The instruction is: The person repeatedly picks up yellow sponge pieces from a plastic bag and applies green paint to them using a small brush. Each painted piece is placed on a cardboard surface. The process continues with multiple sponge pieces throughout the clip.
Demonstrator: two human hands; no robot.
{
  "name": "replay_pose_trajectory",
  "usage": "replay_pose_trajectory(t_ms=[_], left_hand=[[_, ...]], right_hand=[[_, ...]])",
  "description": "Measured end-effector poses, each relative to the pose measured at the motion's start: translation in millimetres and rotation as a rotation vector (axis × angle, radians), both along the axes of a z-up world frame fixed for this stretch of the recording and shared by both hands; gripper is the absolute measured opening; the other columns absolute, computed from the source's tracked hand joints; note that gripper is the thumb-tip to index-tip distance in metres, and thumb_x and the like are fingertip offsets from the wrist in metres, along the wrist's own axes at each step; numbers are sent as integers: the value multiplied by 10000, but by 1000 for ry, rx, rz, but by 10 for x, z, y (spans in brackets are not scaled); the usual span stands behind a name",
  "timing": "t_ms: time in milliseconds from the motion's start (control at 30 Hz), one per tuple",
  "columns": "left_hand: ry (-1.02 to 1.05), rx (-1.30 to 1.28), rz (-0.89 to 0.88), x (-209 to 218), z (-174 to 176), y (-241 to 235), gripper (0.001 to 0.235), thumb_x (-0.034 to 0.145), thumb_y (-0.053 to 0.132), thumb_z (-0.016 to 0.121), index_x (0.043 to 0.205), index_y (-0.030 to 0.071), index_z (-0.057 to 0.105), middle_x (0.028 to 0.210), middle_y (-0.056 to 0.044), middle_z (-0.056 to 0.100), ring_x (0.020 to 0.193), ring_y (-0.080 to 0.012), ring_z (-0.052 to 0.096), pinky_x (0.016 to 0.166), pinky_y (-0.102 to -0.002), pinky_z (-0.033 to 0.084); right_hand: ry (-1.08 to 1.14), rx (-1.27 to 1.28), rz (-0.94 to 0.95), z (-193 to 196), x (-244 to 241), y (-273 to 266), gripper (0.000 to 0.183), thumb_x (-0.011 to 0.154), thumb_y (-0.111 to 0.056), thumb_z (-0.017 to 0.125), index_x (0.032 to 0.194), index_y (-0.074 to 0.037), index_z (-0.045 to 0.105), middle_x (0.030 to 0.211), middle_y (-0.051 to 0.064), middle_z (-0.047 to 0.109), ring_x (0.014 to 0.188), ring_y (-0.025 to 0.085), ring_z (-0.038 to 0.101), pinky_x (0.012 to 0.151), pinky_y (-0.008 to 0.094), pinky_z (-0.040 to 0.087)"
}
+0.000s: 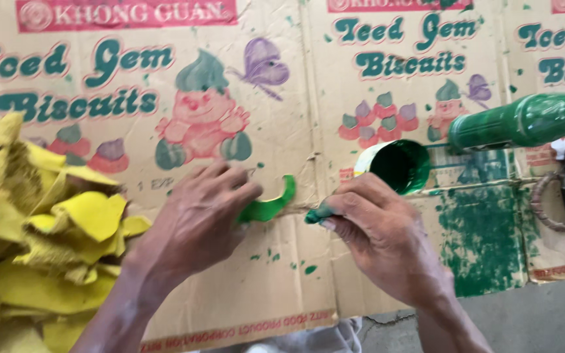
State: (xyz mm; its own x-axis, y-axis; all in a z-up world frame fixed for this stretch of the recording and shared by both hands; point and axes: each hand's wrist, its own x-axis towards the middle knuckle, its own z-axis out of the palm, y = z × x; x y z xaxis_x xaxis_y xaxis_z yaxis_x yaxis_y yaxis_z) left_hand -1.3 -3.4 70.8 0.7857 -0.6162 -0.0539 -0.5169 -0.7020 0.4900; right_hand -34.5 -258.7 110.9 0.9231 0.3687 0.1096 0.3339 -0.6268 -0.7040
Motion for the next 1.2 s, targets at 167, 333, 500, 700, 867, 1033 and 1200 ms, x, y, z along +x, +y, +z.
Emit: replay_pose_trajectory(t_ms=[167, 333, 500, 700, 867, 1033, 1200], left_hand=[[161, -56, 131, 146, 119, -27, 501, 559, 149, 829, 1043, 120, 707, 968, -93, 611, 932, -334, 598, 777, -447, 509], [119, -67, 186, 546, 295, -225, 461, 601, 119, 817, 1050, 109, 715, 1049, -88, 623, 994, -335, 626, 824, -438, 514], [68, -111, 271, 1062, 539, -758, 389, 707, 123, 828, 1079, 87, 719, 1041, -102, 634, 964, -314, 623, 824, -445, 498], [-30, -283, 199, 1635, 748, -1634, 395, 727, 78, 774, 1117, 90, 716, 1128, -123, 637, 1093, -328, 603, 956, -496, 439], [-181, -212, 45, 2228, 589, -2315, 445, 715, -16, 687, 1133, 136, 696, 1257, -107, 610, 1298, -329, 527, 1221, -571, 240], [-261, -141, -15, 2941, 116, -2901, 367, 811, -8, 669, 1152, 127, 686, 1340, -121, 583, 1384, -360, 460, 1250, -611, 104], [-271, -100, -74, 3564, -271, -3324, 293, 791, 49, 697, 1074, 122, 707, 1349, -139, 596, 1391, -374, 438, 1238, -618, 56]], right_hand=[[105, 117, -44, -74, 182, -156, 228, 788, -34, 811, 979, -52, 688, 945, 78, 668, 844, 251, 677, 683, 337, 545], [188, 215, -49, 168, 431, -382, 221, 808, -18, 800, 988, -50, 676, 935, 73, 660, 883, 264, 665, 732, 347, 542], [164, 160, -174, 674, 686, -685, 254, 764, -20, 827, 959, -54, 668, 922, 69, 649, 861, 261, 655, 723, 345, 530], [64, 95, -226, 1487, 1088, -1281, 242, 745, -46, 850, 924, -32, 687, 861, 36, 671, 738, 168, 646, 685, 295, 533], [-28, -121, -182, 1727, 1725, -1742, 209, 773, -51, 804, 939, -23, 680, 877, 52, 677, 799, 188, 669, 756, 367, 538], [134, -151, -185, 1265, 2427, -2153, 167, 809, -22, 790, 956, -47, 714, 957, 68, 720, 864, 210, 708, 708, 335, 558], [97, -71, -150, 710, 2931, -2434, 170, 859, -10, 773, 1011, -28, 700, 999, 90, 710, 930, 238, 711, 795, 350, 562]])
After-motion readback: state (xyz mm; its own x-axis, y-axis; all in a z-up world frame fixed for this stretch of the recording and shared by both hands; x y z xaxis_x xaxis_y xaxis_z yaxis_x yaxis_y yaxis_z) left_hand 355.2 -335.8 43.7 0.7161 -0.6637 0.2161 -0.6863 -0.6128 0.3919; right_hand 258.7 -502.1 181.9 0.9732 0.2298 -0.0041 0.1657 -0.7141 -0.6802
